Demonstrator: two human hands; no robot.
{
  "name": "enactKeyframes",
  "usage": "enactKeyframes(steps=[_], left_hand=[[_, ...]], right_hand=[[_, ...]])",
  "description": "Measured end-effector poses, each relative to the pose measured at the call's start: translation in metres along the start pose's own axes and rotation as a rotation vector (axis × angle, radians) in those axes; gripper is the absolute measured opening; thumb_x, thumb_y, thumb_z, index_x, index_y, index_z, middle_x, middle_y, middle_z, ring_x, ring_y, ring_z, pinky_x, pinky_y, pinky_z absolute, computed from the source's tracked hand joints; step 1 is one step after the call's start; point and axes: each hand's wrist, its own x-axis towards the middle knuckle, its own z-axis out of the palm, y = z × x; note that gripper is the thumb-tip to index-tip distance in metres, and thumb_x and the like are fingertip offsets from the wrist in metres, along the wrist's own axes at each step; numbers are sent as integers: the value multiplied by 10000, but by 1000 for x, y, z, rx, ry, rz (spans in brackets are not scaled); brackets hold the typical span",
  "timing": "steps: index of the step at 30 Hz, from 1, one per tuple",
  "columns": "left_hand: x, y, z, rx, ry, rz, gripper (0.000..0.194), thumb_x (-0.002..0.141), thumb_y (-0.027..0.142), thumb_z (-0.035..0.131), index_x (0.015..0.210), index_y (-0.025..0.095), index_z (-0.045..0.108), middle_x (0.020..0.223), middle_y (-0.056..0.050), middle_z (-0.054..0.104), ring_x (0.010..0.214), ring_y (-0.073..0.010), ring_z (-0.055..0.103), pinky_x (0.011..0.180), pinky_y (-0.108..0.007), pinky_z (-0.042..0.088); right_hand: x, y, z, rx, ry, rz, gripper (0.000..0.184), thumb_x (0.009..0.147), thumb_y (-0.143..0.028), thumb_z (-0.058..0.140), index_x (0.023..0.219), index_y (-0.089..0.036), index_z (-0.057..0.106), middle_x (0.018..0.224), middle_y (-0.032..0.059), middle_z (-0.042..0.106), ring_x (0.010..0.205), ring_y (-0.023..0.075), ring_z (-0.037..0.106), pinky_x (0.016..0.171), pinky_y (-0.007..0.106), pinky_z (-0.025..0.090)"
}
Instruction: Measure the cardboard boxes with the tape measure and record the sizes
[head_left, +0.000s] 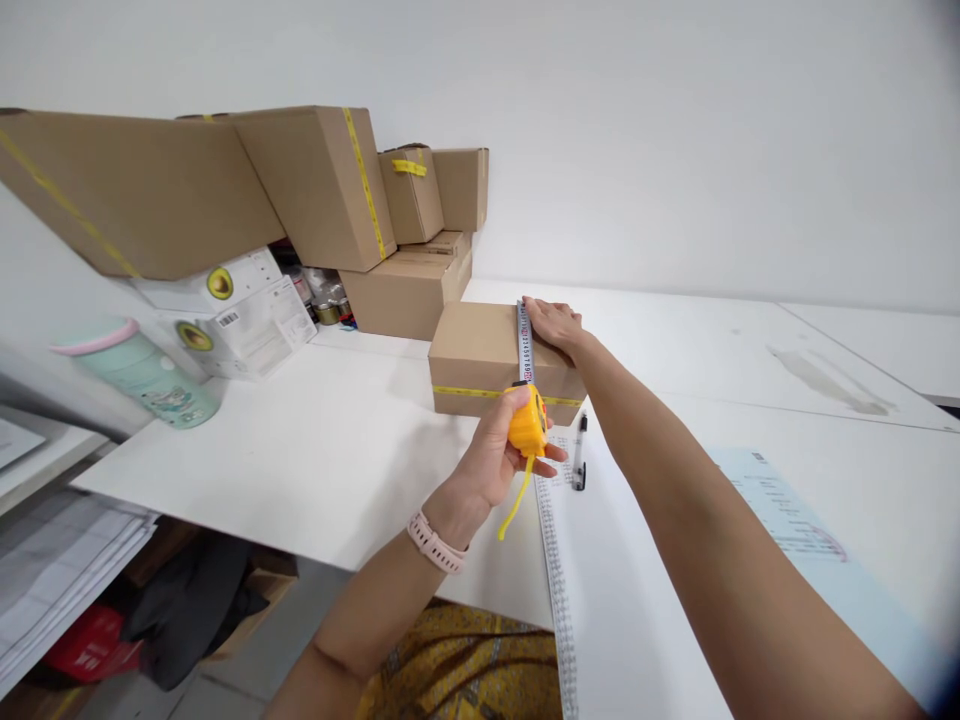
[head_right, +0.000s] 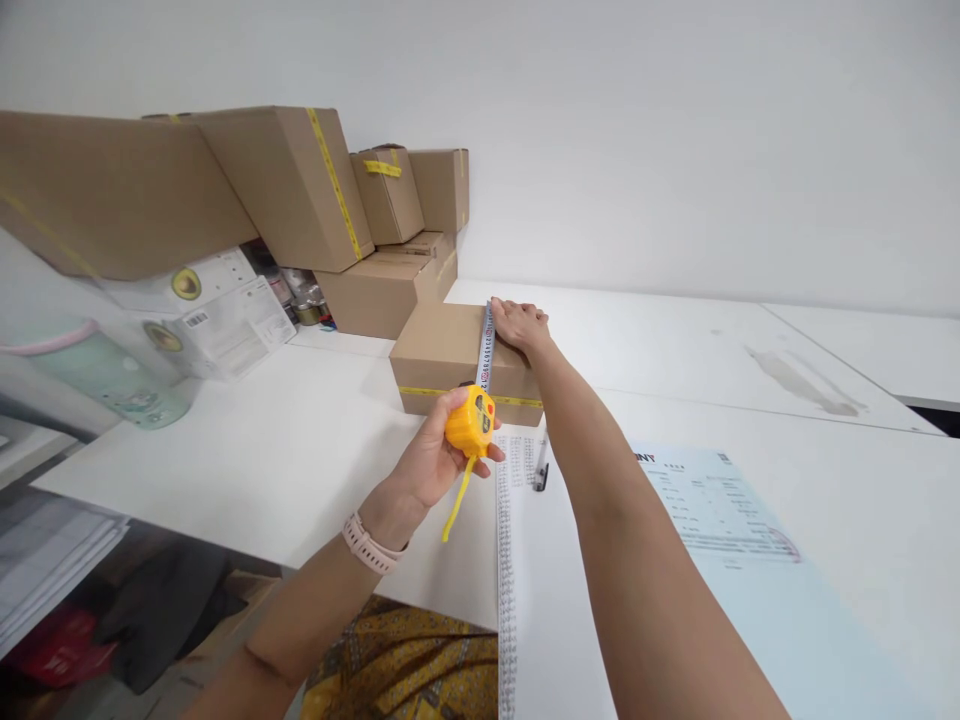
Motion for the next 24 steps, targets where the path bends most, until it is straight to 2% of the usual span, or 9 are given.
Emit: enactKeyframes(steps=[6, 13, 24], left_hand=[[1, 7, 5, -12, 22, -26, 473, 776, 584, 672, 970, 159, 603, 871, -31, 638, 567, -167, 691, 464, -258, 510], [-2, 6, 8, -28, 41, -18, 515, 717, 607, 713, 942, 157, 603, 857, -24, 637, 555, -159, 683, 442, -240, 499], [-5, 1, 9, -3, 47, -12, 535, 721, 627, 692, 952, 154, 596, 895, -45, 637, 565, -150, 670, 453, -239, 477]], right_hand=[[19, 7, 13, -97, 11, 7, 631, 1008, -504, 98, 1227, -238, 626, 1433, 129, 590, 1322, 394, 441, 1078, 630, 329], [24, 14, 23, -260, 60, -90, 559, 1012, -379, 110, 1278, -261, 588, 1425, 150, 580, 1258, 434, 461, 948, 665, 375], [23, 17, 24, -270, 77, -114, 570, 1025, -429, 87, 1295, -290, 569, 1402, 143, 585, 1253, 416, 457, 977, 642, 362]])
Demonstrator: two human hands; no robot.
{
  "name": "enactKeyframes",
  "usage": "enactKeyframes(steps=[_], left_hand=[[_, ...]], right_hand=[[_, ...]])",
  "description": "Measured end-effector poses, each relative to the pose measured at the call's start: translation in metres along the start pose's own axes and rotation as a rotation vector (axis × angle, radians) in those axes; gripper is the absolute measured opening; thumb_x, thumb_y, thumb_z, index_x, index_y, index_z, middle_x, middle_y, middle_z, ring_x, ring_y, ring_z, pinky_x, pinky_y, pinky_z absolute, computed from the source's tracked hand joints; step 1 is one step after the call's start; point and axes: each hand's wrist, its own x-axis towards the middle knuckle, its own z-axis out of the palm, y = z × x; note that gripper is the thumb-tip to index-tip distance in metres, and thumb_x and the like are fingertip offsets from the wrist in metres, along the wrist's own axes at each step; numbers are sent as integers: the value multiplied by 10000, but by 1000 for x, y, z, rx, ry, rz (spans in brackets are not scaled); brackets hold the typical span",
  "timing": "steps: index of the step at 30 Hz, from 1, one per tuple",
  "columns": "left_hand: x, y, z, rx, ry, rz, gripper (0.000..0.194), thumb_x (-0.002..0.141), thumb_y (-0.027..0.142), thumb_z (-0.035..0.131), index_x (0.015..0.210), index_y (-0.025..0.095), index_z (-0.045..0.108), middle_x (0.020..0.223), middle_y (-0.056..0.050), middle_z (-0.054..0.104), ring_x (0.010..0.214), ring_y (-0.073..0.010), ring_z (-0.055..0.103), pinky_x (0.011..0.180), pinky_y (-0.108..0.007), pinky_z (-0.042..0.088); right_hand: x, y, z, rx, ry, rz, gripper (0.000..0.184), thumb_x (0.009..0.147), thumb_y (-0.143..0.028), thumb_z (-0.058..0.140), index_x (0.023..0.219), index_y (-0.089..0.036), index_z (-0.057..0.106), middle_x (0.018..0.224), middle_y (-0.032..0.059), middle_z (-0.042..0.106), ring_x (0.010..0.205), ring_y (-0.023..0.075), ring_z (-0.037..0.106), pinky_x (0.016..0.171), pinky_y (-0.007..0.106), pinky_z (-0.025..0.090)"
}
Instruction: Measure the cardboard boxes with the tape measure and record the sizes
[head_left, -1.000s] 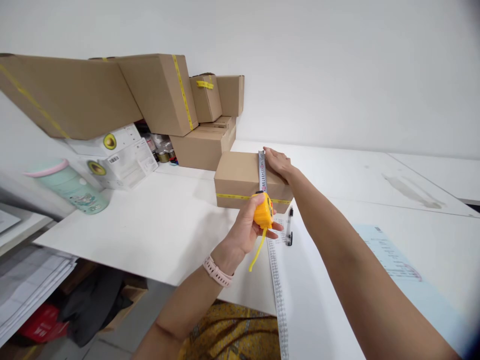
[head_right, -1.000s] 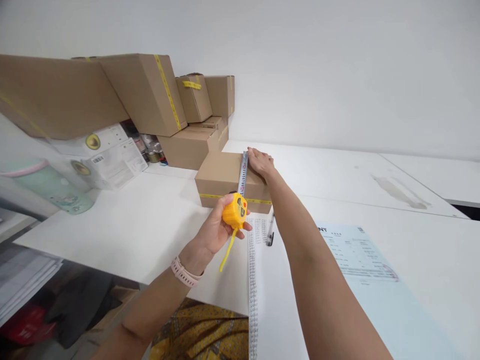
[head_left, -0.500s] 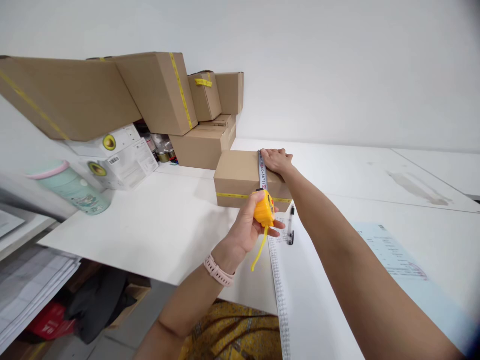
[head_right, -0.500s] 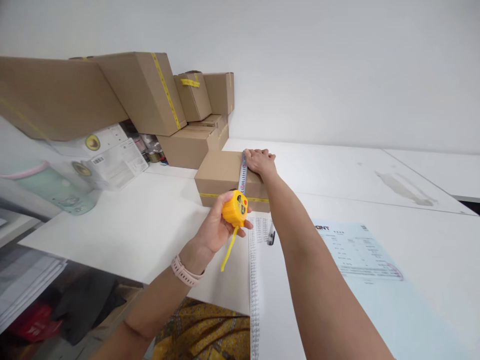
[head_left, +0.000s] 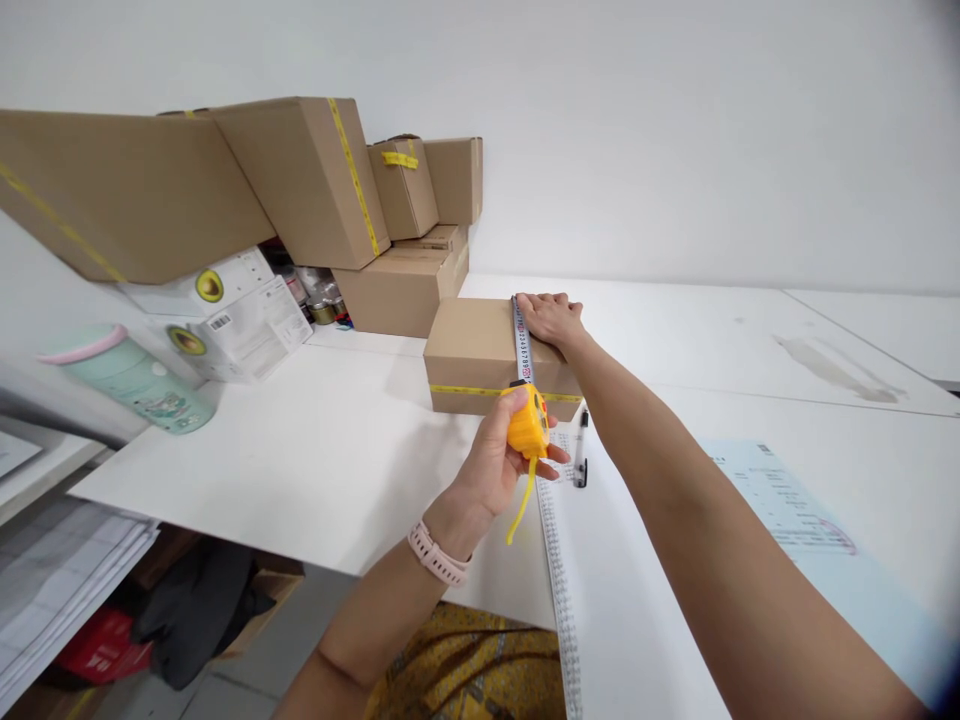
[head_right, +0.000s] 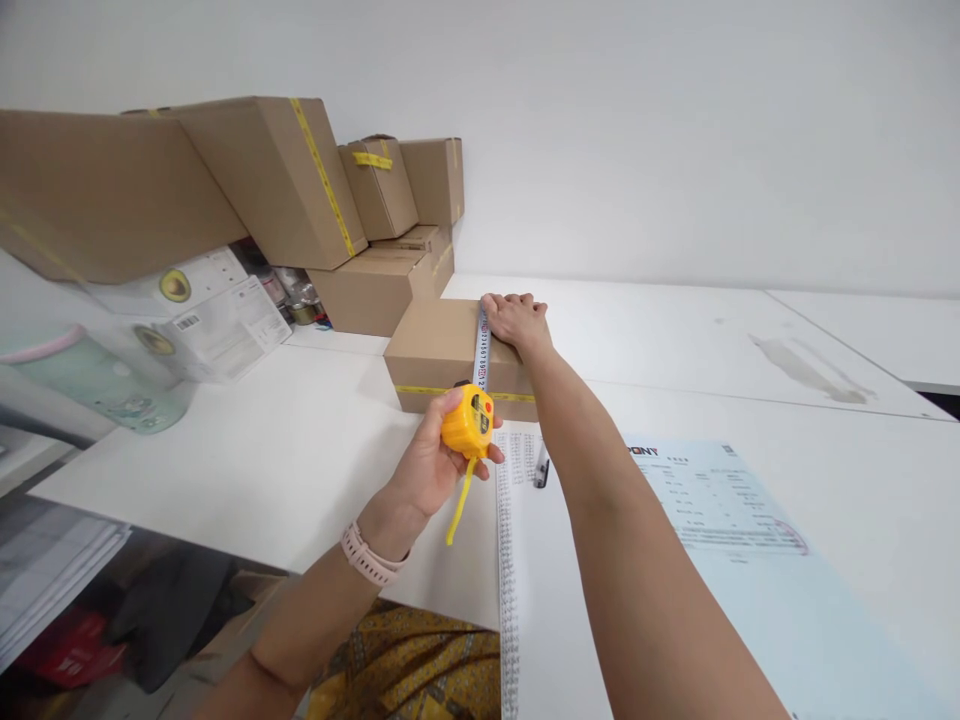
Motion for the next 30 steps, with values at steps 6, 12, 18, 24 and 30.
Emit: enactKeyframes(steps=[6, 12, 18, 24, 30], left_hand=[[0, 1, -1, 1, 7, 2, 503, 741, 606, 679, 956, 159, 597, 903, -55, 645, 564, -149, 664, 440, -238, 460], [2, 3, -3, -12, -6, -10, 481, 747, 585, 681, 950, 155, 609, 895, -49, 639, 558, -148, 665, 425, -230, 451], [3, 0, -6, -16, -4, 1, 470, 769, 577, 681, 992, 170, 606, 917, -45, 652, 574, -151, 678, 429, -222, 466], [0, 0, -13, 69, -25, 41, 501, 759, 596, 671, 998, 159, 614, 953, -59, 652, 568, -155, 684, 416, -220, 470], [-15, 13, -67, 293, 168, 461, 489, 732, 484, 740, 1102, 220, 557, 1162, -52, 634, 591, -152, 713, 438, -244, 513]], right_hand=[[1, 0, 0, 25, 5, 11, 538, 1025, -417, 122, 1285, -288, 576, 1386, 161, 587, 1254, 408, 460, 982, 663, 355], [5, 0, 1, 38, 10, 38, 550, 1022, -389, 137, 1304, -267, 592, 1363, 172, 592, 1264, 410, 456, 991, 667, 345], [5, -1, 3, 52, 18, 45, 566, 1016, -380, 149, 1352, -251, 587, 1375, 180, 587, 1282, 416, 448, 1011, 675, 330], [5, 2, -5, 259, 100, 73, 614, 1023, -483, 125, 1454, -289, 518, 1431, 139, 579, 1321, 382, 458, 1075, 641, 328], [-45, 42, -16, 540, 491, 209, 778, 1003, -570, -30, 1498, -239, 472, 1423, 142, 583, 1299, 301, 533, 1063, 502, 430]])
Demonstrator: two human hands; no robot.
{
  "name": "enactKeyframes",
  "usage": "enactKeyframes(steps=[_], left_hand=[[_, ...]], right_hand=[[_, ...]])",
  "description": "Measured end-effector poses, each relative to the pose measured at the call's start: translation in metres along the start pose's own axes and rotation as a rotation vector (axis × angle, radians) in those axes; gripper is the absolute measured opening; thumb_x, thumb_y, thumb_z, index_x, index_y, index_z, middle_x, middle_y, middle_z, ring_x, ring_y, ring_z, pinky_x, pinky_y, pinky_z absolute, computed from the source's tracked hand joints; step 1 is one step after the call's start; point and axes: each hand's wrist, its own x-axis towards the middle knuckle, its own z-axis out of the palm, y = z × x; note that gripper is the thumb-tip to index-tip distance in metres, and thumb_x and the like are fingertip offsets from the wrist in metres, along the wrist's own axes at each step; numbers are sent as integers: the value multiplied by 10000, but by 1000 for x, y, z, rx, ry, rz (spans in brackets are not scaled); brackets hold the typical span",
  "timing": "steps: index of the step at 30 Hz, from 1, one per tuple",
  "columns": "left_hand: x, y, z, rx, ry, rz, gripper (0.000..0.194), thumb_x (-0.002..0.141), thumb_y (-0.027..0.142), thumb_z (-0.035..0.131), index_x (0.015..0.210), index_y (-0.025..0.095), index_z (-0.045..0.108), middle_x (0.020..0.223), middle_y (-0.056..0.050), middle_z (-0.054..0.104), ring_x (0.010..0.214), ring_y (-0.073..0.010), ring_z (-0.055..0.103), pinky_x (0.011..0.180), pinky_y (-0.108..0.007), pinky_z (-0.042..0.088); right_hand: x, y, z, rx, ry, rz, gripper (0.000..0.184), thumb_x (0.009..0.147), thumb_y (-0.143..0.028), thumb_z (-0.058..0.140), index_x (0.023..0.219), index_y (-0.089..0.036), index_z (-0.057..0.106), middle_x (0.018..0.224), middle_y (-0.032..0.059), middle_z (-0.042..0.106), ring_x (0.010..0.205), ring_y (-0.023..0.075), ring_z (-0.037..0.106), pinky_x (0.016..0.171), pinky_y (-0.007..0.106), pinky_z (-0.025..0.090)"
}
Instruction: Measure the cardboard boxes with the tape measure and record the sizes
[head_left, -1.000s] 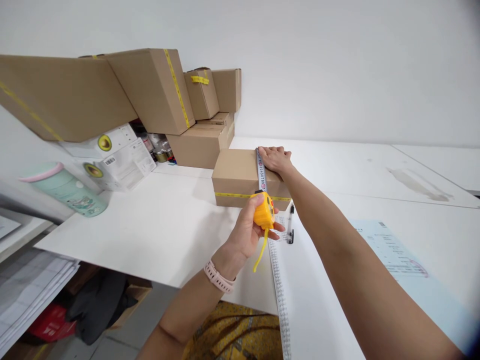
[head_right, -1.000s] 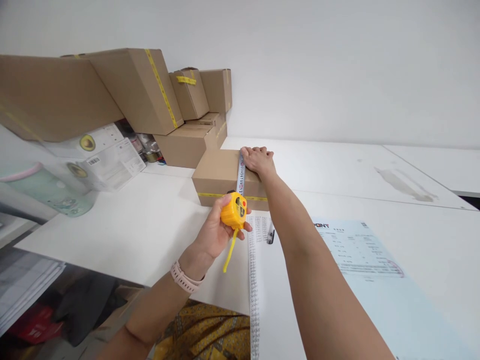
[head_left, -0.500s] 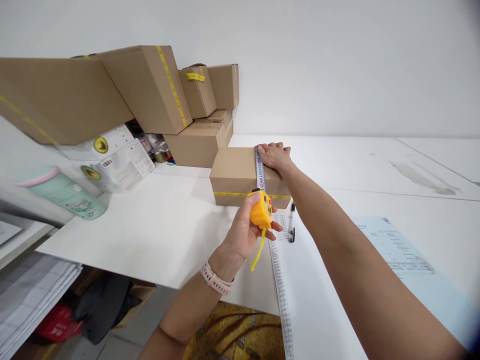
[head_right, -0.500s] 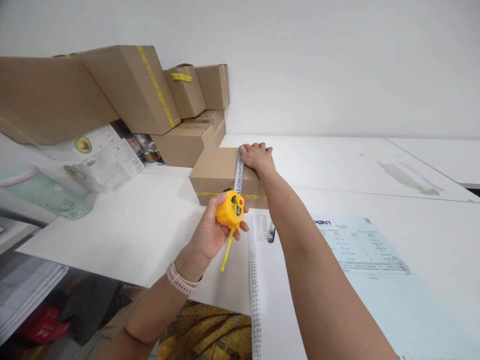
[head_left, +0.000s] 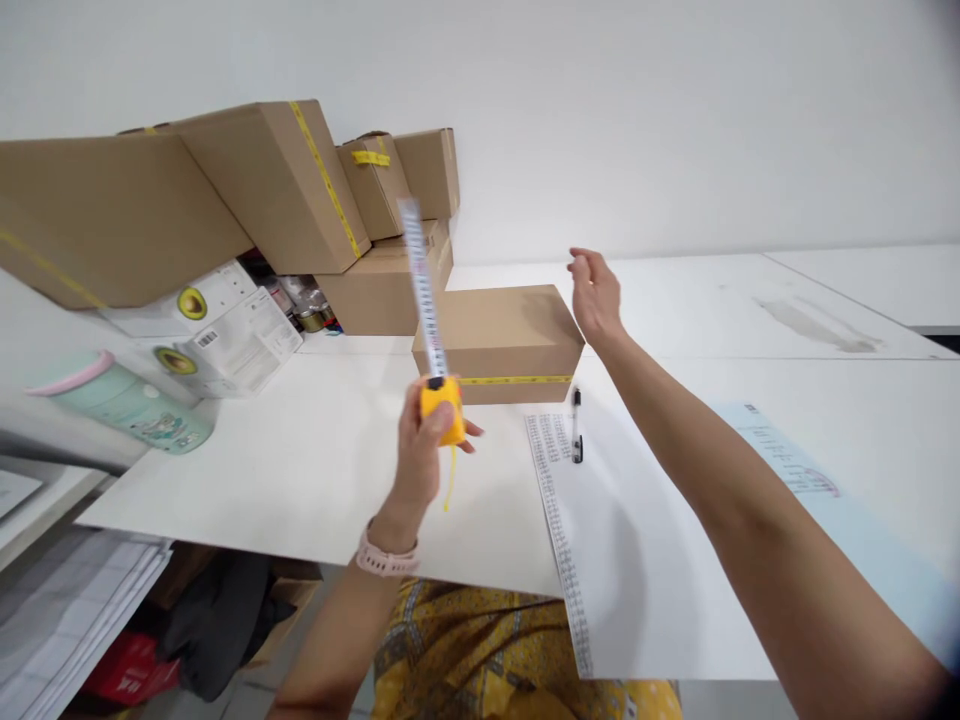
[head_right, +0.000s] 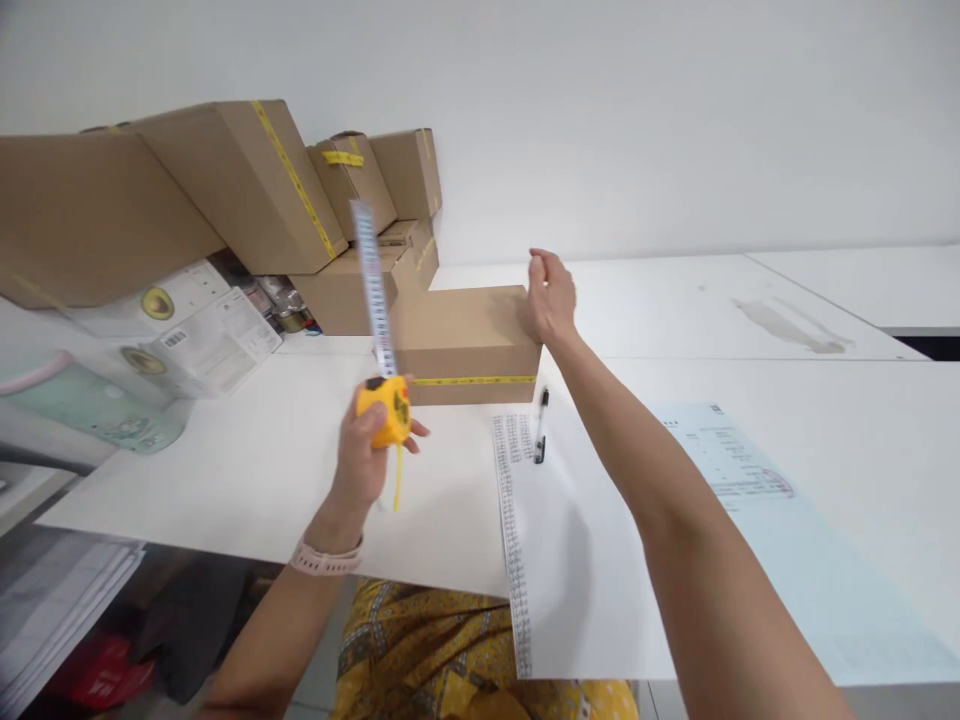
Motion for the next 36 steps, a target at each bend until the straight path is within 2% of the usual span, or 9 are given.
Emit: enactKeyframes(steps=[2, 4, 6, 9, 14, 19, 24, 30, 36], left_hand=[[11, -5, -25, 78, 122, 100, 514, 715, 447, 761, 1127, 244, 532, 1095, -16, 635, 592, -145, 717, 467, -239, 522], [27, -11, -45, 109, 161, 88, 510, 708, 462, 750, 1104, 233, 524, 1027, 0, 632, 587, -145, 717, 465, -226, 508], [43, -17, -58, 94, 131, 17, 510, 690, 507, 728, 1047, 204, 525, 953, 3, 631, 556, -146, 702, 435, -218, 479], [60, -13, -62, 61, 49, -44, 518, 647, 531, 726, 976, 178, 537, 843, 11, 627, 490, -143, 662, 382, -216, 429], [78, 21, -50, 35, -35, 55, 499, 660, 508, 760, 995, 180, 591, 842, -20, 664, 477, -126, 630, 353, -224, 388], [91, 44, -36, 60, -22, 97, 459, 664, 496, 772, 944, 176, 598, 873, -43, 684, 488, -127, 637, 348, -229, 378], [48, 37, -13, 57, -16, 186, 471, 673, 442, 780, 1021, 214, 558, 1158, -62, 689, 483, -96, 628, 342, -225, 404], [-25, -18, 21, 49, -307, -61, 475, 772, 458, 747, 1129, 230, 534, 1294, -96, 623, 553, -102, 668, 405, -221, 460], [-42, -50, 42, -24, -287, -162, 483, 798, 467, 723, 1156, 222, 510, 1249, -87, 613, 564, -103, 663, 436, -222, 454]], right_hand=[[-24, 16, -16, 60, -6, 113, 829, 987, -620, -37, 1461, -225, 516, 1358, 155, 624, 1226, 305, 594, 1016, 490, 474], [-48, 26, -27, 155, -110, 231, 827, 980, -664, 17, 1467, -214, 512, 1349, 161, 637, 1145, 297, 644, 969, 467, 517], [-68, 27, -36, 270, -287, 307, 809, 974, -691, 76, 1516, -227, 457, 1370, 152, 637, 1102, 284, 668, 929, 439, 550], [-79, 15, -48, 372, -475, 282, 782, 963, -723, 130, 1540, -280, 416, 1421, 115, 617, 1133, 279, 658, 904, 411, 572], [-54, -10, -61, 202, -345, 174, 666, 967, -714, 272, 1427, -282, 485, 1463, 106, 560, 1170, 290, 603, 932, 417, 540], [-17, -13, -42, -73, -188, 82, 577, 1011, -638, 191, 1240, -239, 540, 1273, 144, 605, 1150, 309, 564, 986, 471, 465], [4, -14, -20, -186, -108, -15, 675, 1021, -591, 26, 1192, -234, 572, 1200, 156, 616, 1183, 340, 518, 1014, 506, 415], [9, -18, -13, -239, -97, -36, 734, 1014, -548, -58, 1240, -248, 572, 1208, 160, 637, 1170, 351, 529, 1032, 537, 370], [8, -25, -18, -290, -118, -138, 602, 1034, -386, 25, 1353, -268, 521, 1238, 141, 641, 1181, 355, 509, 1039, 552, 306]])
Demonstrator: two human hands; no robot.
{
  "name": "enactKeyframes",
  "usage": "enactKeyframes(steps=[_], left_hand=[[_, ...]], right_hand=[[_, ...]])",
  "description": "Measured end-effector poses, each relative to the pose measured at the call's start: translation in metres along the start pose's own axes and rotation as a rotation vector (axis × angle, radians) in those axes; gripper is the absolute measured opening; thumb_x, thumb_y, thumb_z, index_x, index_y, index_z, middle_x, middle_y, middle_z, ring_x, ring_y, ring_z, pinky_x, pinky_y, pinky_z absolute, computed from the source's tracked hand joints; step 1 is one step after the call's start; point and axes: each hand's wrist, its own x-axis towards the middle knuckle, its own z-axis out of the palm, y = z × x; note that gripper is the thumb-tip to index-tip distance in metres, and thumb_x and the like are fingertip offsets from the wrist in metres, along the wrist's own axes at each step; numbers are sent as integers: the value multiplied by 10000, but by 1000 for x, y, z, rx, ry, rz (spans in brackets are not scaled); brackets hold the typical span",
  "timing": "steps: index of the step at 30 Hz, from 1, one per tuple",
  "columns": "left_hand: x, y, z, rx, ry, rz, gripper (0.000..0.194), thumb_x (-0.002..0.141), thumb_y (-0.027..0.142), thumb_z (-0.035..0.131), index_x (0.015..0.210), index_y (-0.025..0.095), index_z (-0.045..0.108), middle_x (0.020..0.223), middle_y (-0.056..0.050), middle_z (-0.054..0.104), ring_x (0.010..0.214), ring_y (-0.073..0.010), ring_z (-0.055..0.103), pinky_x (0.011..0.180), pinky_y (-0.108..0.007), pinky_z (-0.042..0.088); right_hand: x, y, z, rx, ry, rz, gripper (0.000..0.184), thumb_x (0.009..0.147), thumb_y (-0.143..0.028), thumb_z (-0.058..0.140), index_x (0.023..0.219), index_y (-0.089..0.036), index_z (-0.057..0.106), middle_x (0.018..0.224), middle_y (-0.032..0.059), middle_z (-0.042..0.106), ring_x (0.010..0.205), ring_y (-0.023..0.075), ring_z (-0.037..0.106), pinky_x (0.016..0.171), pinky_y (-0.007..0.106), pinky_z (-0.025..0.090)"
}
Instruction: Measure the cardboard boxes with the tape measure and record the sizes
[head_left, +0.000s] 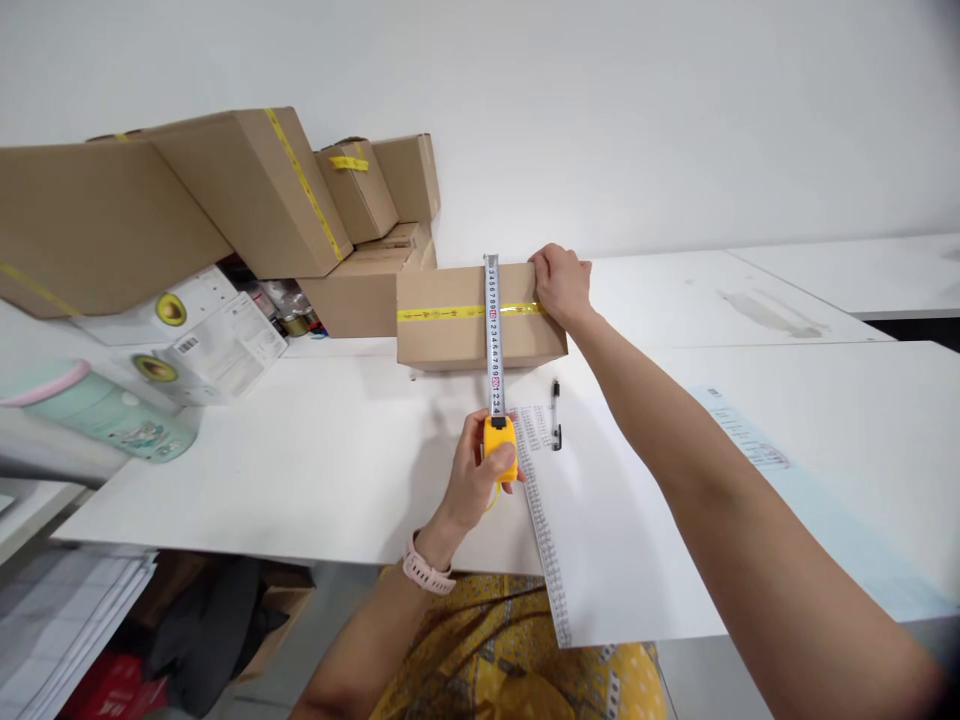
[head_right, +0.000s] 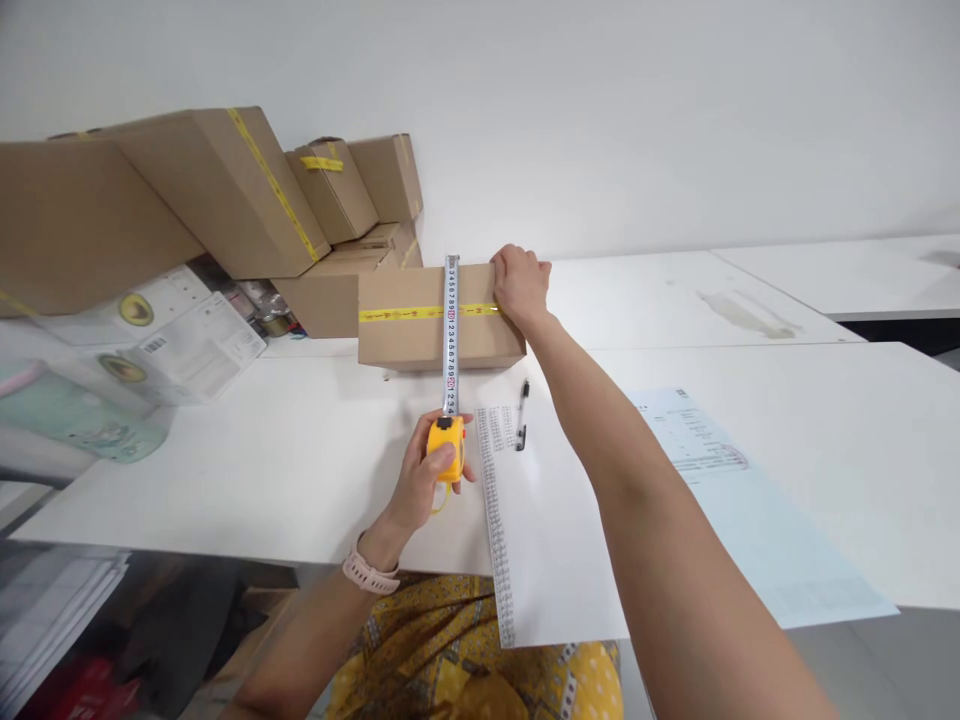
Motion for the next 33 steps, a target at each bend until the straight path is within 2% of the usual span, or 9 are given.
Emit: enactKeyframes(steps=[3, 6, 9, 12, 17, 21, 26, 33], left_hand=[[1, -4, 3, -32, 4, 5, 471, 802, 471, 724, 1138, 219, 511, 1288, -85, 584, 550, -97, 663, 429, -222, 450], [0, -7, 4, -54, -4, 0, 471, 800, 474, 731, 1133, 216, 520, 1254, -77, 600, 549, -104, 669, 423, -220, 452], [-1, -12, 4, -70, -1, -7, 489, 777, 483, 748, 1119, 211, 530, 1244, -79, 607, 536, -105, 665, 409, -218, 447], [-3, -16, 4, -71, 5, -20, 492, 773, 487, 751, 1116, 209, 533, 1230, -77, 610, 539, -104, 663, 405, -215, 445], [-4, -19, 7, -70, 19, -42, 535, 759, 509, 760, 1128, 207, 517, 1168, -67, 622, 546, -90, 636, 428, -222, 471], [-2, -19, 10, -38, 18, -105, 580, 751, 531, 760, 1149, 206, 490, 1080, -49, 632, 579, -113, 660, 470, -233, 498], [-1, -16, 13, 37, 58, -176, 603, 731, 477, 788, 1178, 215, 479, 1080, -34, 616, 641, -118, 676, 529, -245, 539], [-1, -20, 11, 55, 56, -179, 598, 754, 454, 767, 1217, 223, 466, 1059, -24, 612, 661, -120, 671, 524, -239, 541]], right_hand=[[-4, -4, -2, -75, 25, -121, 535, 1022, -296, 132, 1447, -291, 457, 1233, 118, 641, 1174, 342, 493, 1047, 536, 268], [-3, -4, -1, -175, 61, -260, 513, 1004, -277, 268, 1493, -301, 422, 1146, 107, 632, 1117, 320, 487, 1033, 510, 254], [1, -3, 3, -254, 75, -411, 530, 980, -274, 389, 1508, -319, 418, 1082, 97, 603, 1067, 308, 465, 988, 491, 265], [5, -1, 5, -311, 64, -487, 514, 969, -269, 437, 1476, -355, 463, 1081, 99, 576, 1036, 299, 428, 929, 462, 285], [6, 0, 6, -342, 51, -503, 477, 976, -275, 442, 1439, -367, 514, 1082, 109, 552, 1023, 299, 392, 880, 443, 289], [5, -1, 6, -348, 41, -474, 506, 973, -237, 427, 1451, -381, 510, 1105, 110, 549, 1023, 301, 393, 877, 448, 286], [4, -1, 7, -330, 56, -484, 492, 975, -256, 444, 1452, -357, 512, 1080, 109, 547, 1034, 303, 395, 884, 449, 294], [4, 2, 8, -328, 42, -501, 492, 975, -315, 481, 1467, -343, 492, 1117, 124, 557, 1079, 325, 408, 903, 468, 311]])
